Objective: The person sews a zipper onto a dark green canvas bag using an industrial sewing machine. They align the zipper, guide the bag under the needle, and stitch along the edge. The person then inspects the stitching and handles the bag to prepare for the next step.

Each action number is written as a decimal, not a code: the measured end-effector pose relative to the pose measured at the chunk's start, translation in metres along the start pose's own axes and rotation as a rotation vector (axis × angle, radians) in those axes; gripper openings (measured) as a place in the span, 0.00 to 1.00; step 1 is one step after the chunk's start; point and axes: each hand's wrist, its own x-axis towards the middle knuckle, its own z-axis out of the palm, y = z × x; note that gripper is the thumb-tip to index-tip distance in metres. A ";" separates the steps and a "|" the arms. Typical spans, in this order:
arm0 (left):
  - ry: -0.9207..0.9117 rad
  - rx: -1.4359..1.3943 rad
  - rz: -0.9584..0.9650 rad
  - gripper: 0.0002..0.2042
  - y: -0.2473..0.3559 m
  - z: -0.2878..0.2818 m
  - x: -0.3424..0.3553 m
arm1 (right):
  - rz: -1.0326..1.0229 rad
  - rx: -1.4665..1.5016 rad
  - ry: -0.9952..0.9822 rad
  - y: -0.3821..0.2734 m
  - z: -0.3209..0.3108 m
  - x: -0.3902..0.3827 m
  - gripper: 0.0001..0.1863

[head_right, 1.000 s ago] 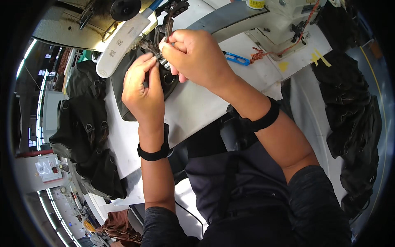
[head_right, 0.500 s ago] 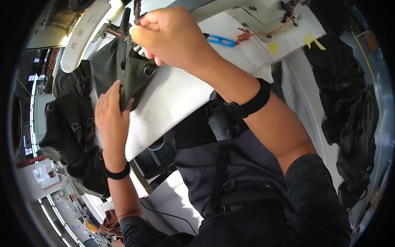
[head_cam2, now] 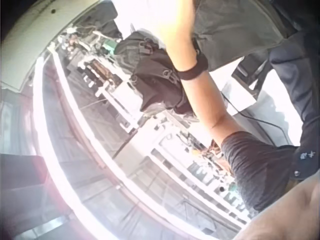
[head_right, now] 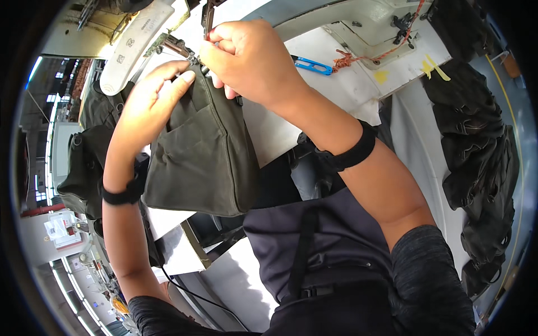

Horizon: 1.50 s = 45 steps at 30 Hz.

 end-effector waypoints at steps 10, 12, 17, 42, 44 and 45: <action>-0.274 -0.954 -0.420 0.14 -0.030 0.022 0.005 | -0.142 -0.069 0.229 0.039 -0.010 -0.030 0.11; -0.250 -0.997 -0.394 0.13 -0.037 0.026 0.004 | -0.081 0.062 0.119 0.046 -0.013 -0.041 0.11; -0.396 -1.103 -0.419 0.09 -0.066 0.022 0.012 | 0.319 0.411 -0.028 0.050 -0.008 -0.052 0.17; -0.315 -0.777 -0.322 0.15 -0.023 0.025 0.007 | 0.329 0.320 -0.198 0.000 -0.020 -0.031 0.14; -0.289 -0.799 -0.322 0.14 -0.027 0.028 0.004 | 0.304 0.299 -0.214 0.000 -0.021 -0.029 0.14; -0.278 -0.774 -0.330 0.13 -0.030 0.030 0.004 | 0.309 0.311 -0.209 0.001 -0.021 -0.027 0.14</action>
